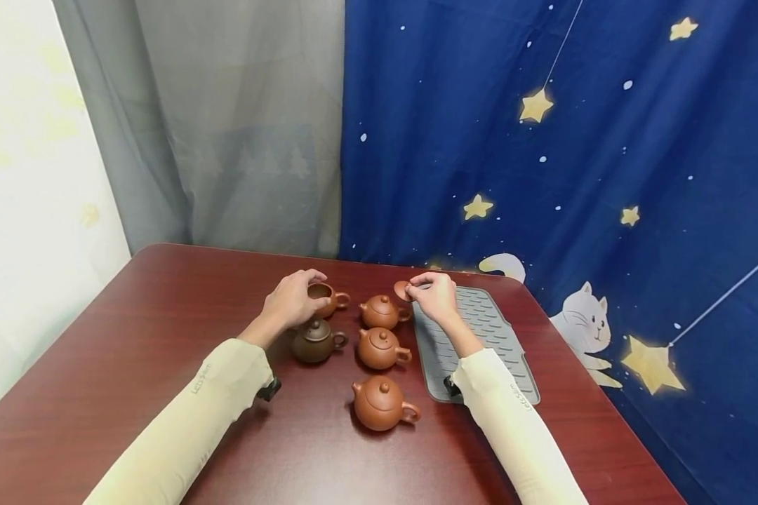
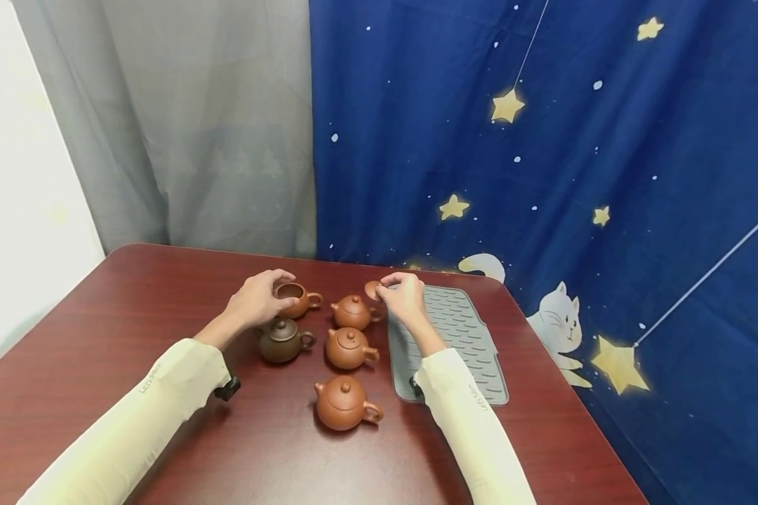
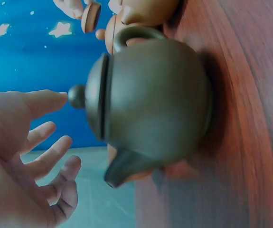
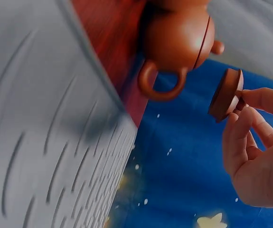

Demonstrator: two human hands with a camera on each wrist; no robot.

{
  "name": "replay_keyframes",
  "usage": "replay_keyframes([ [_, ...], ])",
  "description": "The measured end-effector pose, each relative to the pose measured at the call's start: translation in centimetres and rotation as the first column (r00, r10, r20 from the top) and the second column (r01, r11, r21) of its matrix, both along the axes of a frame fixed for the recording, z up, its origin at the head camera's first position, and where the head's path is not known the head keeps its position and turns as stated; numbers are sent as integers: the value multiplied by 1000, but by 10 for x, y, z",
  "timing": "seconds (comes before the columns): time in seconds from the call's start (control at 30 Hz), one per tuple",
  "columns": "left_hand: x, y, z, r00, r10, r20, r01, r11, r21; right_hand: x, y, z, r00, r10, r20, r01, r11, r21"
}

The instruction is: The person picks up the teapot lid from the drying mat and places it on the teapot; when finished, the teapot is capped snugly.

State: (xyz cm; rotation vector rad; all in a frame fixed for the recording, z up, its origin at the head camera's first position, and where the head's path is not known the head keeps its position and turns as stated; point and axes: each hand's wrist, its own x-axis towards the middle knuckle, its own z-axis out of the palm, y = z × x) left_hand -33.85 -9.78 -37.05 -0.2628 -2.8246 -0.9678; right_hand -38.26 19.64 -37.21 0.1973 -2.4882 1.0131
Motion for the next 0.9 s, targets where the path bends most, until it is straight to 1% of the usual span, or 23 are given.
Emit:
replay_keyframes([
  [0.2,-8,-8,-9,999,24,34,-24,1000,-11,2,-15,4,999,10,-33,-11,1000,-28],
  [0.33,-12,-13,-15,998,38,51,-37,999,-5,3,-24,8,1000,24,-17,-24,999,-42],
  [0.53,-17,-17,-24,995,45,90,-45,999,-4,5,-35,12,997,78,10,-77,996,-49],
  [0.77,-20,-20,-35,995,38,88,-37,999,-12,8,-47,12,992,123,13,-123,992,-32],
  [0.9,-20,-23,-39,992,59,113,-58,998,-15,7,-58,11,987,162,18,-162,986,-31],
])
